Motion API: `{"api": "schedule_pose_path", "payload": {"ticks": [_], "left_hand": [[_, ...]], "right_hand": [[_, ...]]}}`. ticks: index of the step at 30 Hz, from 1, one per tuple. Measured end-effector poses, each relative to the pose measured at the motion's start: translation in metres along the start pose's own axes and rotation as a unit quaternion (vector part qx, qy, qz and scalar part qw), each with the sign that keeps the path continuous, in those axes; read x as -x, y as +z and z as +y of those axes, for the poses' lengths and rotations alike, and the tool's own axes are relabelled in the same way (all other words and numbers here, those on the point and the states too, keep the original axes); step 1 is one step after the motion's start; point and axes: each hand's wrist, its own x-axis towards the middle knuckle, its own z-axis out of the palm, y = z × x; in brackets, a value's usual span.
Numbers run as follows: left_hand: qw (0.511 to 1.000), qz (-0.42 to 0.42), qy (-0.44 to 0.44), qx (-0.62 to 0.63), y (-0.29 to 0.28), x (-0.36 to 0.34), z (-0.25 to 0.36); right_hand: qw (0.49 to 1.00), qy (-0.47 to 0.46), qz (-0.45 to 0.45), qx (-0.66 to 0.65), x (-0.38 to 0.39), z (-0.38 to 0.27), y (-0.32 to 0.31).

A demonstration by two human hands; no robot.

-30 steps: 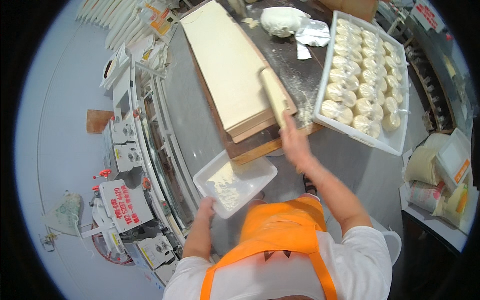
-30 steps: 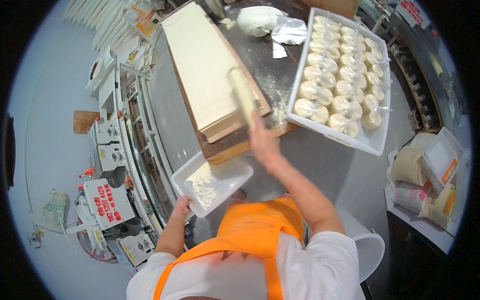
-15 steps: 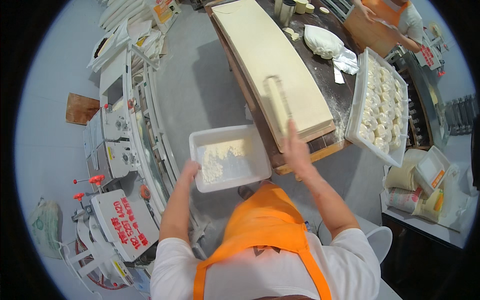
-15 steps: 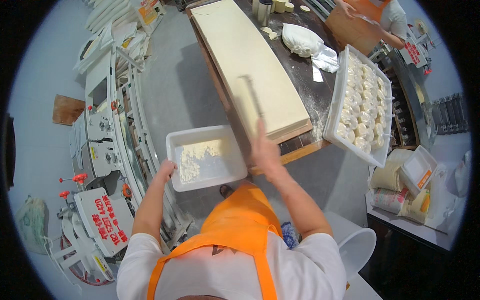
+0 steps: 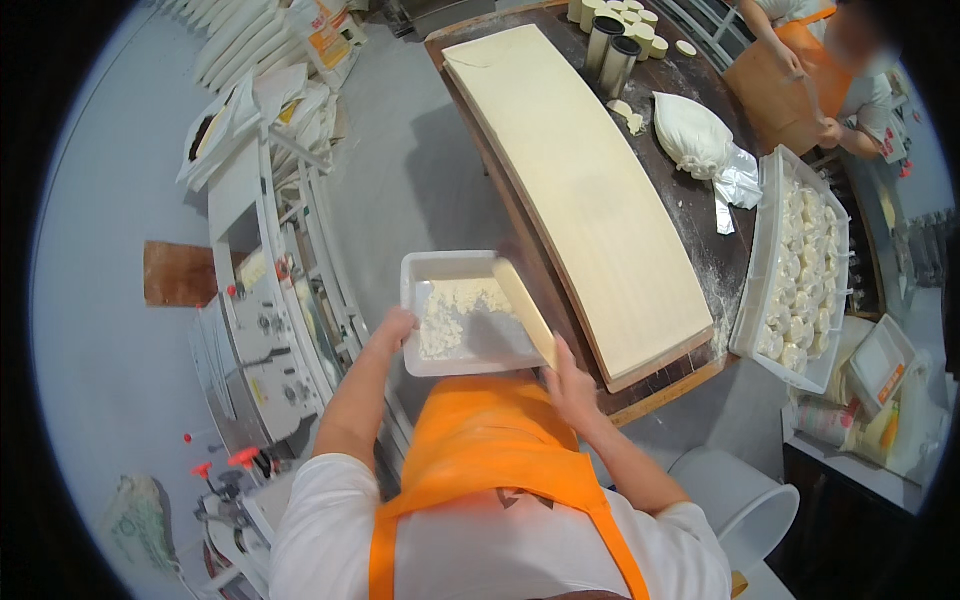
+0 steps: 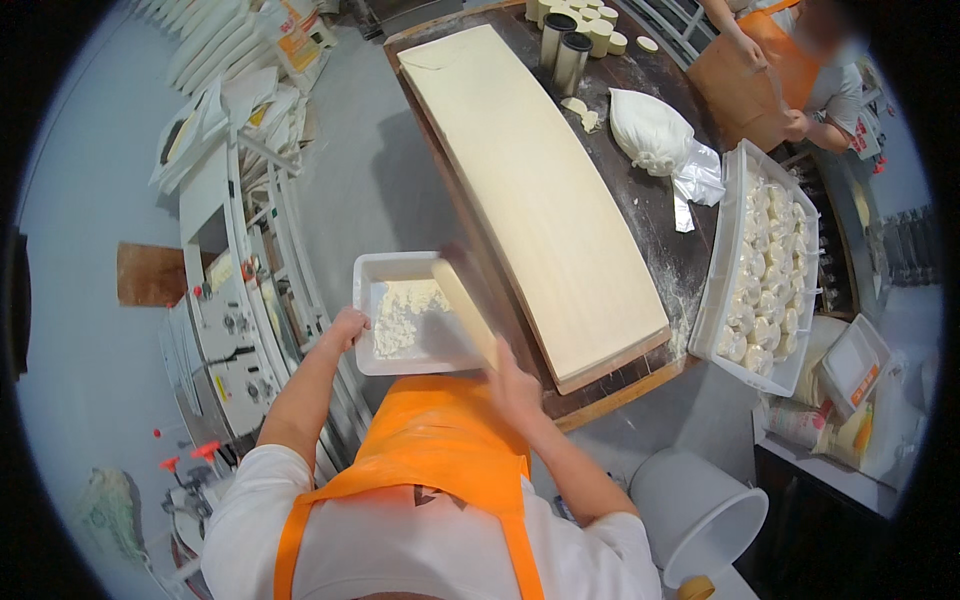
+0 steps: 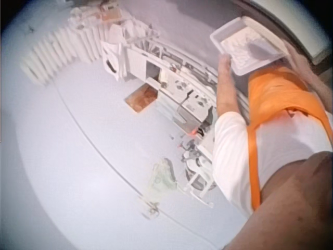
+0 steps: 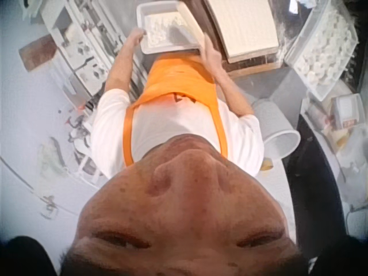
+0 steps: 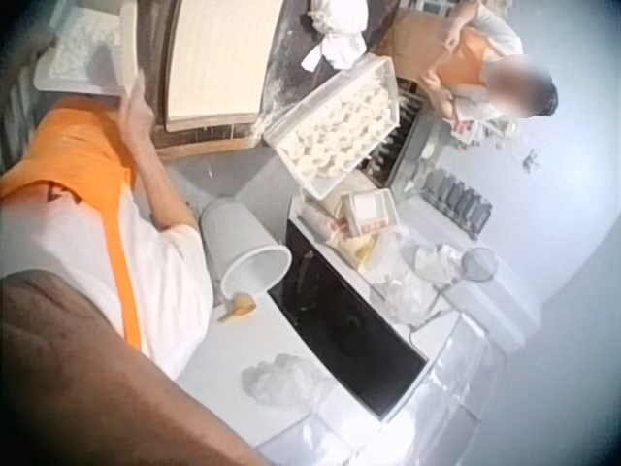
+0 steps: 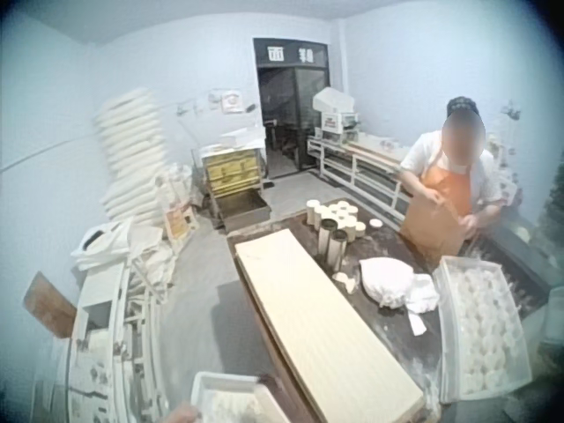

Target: The person retrieves a sheet of dough from a machine and places it on a wooden table. They brush flour onto the dough, then use a cylindrical cutter to cut out multiple round pieces, stacking them on the table.

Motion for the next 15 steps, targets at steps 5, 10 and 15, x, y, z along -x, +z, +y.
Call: {"api": "schedule_pose_path", "payload": {"ticks": [5,10,15], "left_hand": [[0.993,-0.083,0.013,-0.081,-0.031,-0.084,0.057],[0.979,-0.149,0.039,-0.132,-0.048,-0.181,0.113],[0.974,-0.155,0.072,-0.146,-0.087,-0.244,0.201]], "right_hand": [[0.973,0.208,0.03,0.091,0.144,0.01,-0.056],[0.949,0.286,0.1,0.087,0.091,-0.024,0.004],[0.952,0.254,0.161,0.061,-0.209,-0.061,0.093]]}}
